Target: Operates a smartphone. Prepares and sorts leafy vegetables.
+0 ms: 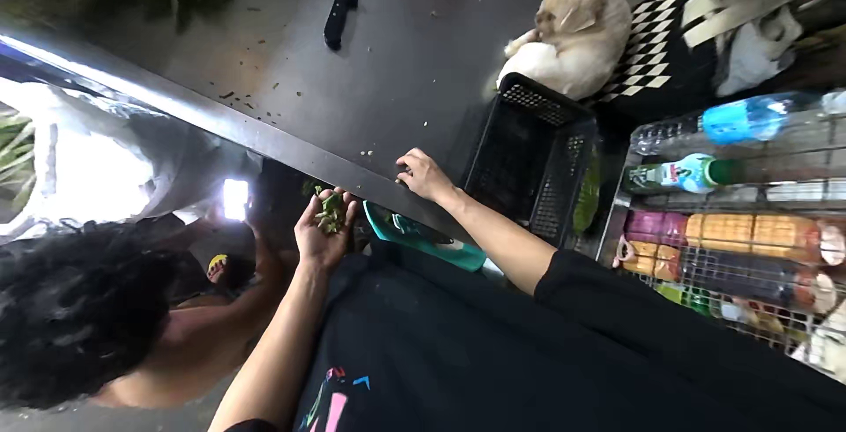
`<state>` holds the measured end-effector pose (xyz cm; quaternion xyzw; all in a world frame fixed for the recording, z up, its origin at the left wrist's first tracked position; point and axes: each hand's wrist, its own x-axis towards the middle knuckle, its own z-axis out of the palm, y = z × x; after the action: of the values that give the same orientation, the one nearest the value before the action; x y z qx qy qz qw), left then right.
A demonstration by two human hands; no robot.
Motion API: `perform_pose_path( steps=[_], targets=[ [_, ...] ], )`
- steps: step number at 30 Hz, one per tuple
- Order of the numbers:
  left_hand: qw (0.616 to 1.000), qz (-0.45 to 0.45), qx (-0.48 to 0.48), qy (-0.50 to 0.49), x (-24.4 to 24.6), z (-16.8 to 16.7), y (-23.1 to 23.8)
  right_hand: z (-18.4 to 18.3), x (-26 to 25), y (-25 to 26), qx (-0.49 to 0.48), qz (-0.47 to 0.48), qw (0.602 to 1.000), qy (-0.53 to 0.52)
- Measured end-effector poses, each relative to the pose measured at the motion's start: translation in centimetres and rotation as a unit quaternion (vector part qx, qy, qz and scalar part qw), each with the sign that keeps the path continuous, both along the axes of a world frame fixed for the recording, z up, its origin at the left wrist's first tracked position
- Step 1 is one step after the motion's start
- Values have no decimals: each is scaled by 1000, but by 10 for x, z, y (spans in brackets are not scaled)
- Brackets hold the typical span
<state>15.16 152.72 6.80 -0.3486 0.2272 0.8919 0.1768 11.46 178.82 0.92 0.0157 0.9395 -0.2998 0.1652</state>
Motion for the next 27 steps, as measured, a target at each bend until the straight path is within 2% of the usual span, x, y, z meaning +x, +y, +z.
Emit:
perform_pose_path(
  steps=[9, 13, 18, 21, 24, 27],
  targets=[
    [1000, -9, -4, -4, 0, -1, 4, -11, -8, 4, -22, 102, 992, 70],
    [1000, -11, -21, -15, -1, 2, 5, -17, -40, 1, -37, 122, 988, 91],
    [1000, -8, -29, -3, -2, 9, 0, -18, -76, -28, -80, 146, 981, 99],
    [1000, -1, -18, 24, 0, 12, -1, -16, -73, -32, -57, 193, 972, 118],
    [995, 3, 41, 87, 9, 7, -10, -15, -60, -35, -13, 222, 964, 148],
    [995, 3, 56, 84, -1, 15, -10, -1, -70, -47, 10, 227, 963, 141]
  ],
)
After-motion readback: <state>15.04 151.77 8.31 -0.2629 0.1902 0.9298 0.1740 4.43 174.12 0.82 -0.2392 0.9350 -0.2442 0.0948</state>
